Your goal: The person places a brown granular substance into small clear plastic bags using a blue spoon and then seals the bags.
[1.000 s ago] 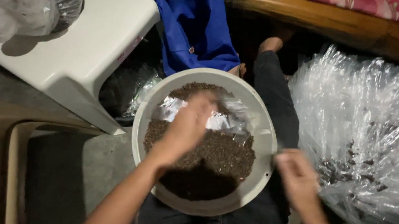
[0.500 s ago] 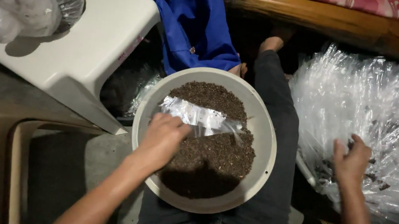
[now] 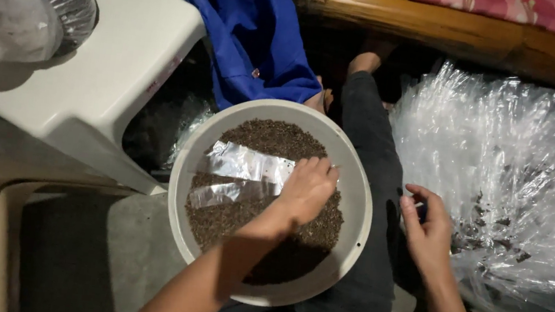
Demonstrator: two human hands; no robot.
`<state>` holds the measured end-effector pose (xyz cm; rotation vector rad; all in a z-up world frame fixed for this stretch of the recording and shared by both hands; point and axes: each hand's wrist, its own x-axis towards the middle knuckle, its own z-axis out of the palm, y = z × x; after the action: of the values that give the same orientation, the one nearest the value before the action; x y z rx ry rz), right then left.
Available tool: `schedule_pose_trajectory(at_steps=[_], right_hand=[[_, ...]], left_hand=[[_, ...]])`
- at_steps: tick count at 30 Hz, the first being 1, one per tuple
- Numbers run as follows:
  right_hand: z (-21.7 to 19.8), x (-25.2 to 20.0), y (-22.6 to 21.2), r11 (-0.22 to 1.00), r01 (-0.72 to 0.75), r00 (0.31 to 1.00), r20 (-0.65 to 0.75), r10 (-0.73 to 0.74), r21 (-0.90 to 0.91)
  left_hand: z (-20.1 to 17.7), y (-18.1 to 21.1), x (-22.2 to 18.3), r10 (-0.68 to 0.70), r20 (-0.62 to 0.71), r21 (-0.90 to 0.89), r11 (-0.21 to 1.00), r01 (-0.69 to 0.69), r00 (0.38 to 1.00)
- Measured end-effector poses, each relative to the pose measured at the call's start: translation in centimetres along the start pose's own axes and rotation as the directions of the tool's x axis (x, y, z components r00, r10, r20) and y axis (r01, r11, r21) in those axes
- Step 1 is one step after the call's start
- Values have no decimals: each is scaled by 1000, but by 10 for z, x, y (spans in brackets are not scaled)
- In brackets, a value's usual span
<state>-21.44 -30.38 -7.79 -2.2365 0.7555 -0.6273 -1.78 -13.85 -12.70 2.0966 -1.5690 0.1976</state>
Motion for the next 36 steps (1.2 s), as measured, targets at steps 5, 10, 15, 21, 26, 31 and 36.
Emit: schedule_pose_trajectory(at_steps=[5, 10, 15, 21, 26, 31, 36], right_hand=[[6, -6, -24, 990, -27, 999, -27, 31, 142], [7, -8, -46, 920, -39, 995, -72, 72, 389], [22, -10, -49, 872, -90, 996, 40, 80, 482], [29, -17, -69, 895, -113, 991, 110, 72, 431], [8, -19, -56, 837, -239, 967, 197, 160, 492], [25, -19, -59, 802, -189, 982, 104, 158, 567], [44, -15, -76, 737, -241, 965, 238, 111, 631]], left_hand=[[22, 2, -5, -131, 120, -15, 991, 133, 984], [-28, -12, -3, -387, 165, -384, 822, 421, 907], [-54, -7, -5, -452, 61, -474, 772, 424, 890], [-18, 9, 3, -211, 153, -154, 960, 234, 966], [-22, 20, 4, -239, 261, 0, 969, 248, 935], [-24, -9, -4, -435, 111, -510, 747, 427, 894], [-68, -10, -13, -518, -1, -620, 672, 406, 856]])
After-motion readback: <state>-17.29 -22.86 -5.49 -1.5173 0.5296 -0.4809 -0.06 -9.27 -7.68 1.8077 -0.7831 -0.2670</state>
